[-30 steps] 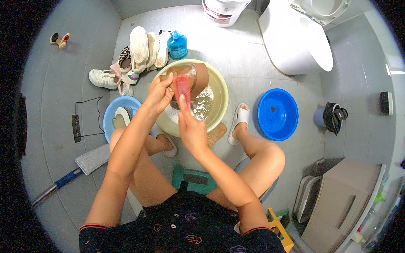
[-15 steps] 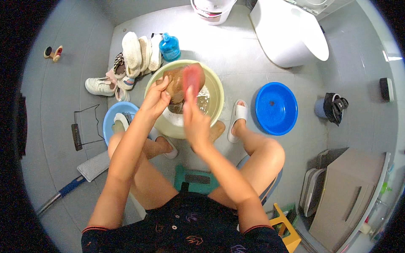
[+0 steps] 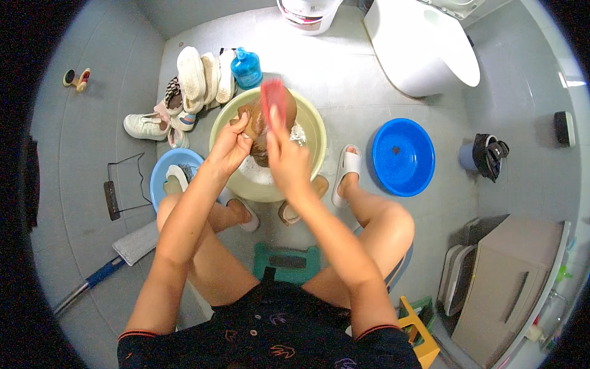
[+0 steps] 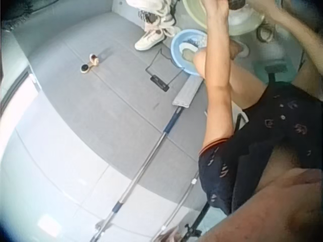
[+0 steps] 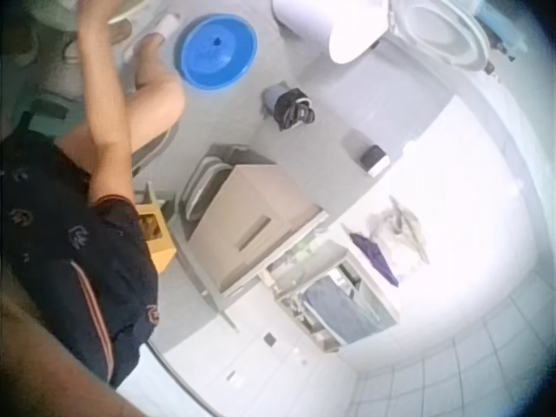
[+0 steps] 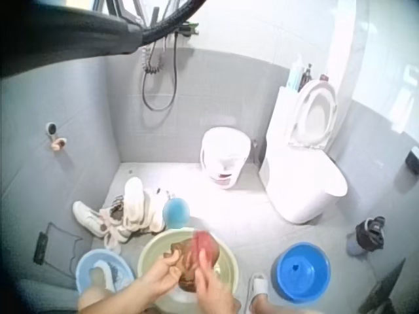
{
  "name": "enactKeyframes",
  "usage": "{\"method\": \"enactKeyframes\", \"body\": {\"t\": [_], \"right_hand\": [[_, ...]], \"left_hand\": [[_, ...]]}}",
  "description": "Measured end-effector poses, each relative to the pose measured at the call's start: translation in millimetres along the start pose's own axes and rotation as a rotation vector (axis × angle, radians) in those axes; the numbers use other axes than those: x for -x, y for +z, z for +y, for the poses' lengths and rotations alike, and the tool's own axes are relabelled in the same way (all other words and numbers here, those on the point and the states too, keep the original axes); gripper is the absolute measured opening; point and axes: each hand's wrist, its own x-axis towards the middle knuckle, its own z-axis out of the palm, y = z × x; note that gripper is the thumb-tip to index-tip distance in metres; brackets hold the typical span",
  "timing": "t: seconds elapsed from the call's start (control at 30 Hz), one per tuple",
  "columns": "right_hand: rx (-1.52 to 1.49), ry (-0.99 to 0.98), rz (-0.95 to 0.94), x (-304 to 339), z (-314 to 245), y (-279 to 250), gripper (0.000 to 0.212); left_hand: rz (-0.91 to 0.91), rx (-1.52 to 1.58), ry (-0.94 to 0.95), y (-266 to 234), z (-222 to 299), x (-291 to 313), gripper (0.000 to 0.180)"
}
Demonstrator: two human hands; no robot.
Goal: The person scrubs a white sneaker with a pink brush in a basin of soapy water. They then rinse the sneaker and place it aside. Next, they pick up a pair of brown shoes and scrub them with the same brush in the soapy water, focusing on the soles and sides.
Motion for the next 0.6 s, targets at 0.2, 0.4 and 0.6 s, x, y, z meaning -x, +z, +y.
{"method": "enactKeyframes", "body": {"t": [0.2,0.4,0.6], "right_hand": [[-0.090,0.026,0.342,-63.4,18.3,-27.5,0.060],[-0.351,0.608,0.062,-33.8,54.0,-9.0,0.041],[-0.894,0.288,-0.151,-32.3,85.2,35.4,0.058]], "left_hand": [[-0.002,0.086,0.012,9.1,12.4,7.4,0.029],[0.023,0.062,-0.014,-2.9,18.4,5.8,0.029],[0.161,0.044,-0.090,10.5,27.0,12.9,0.030]]}}
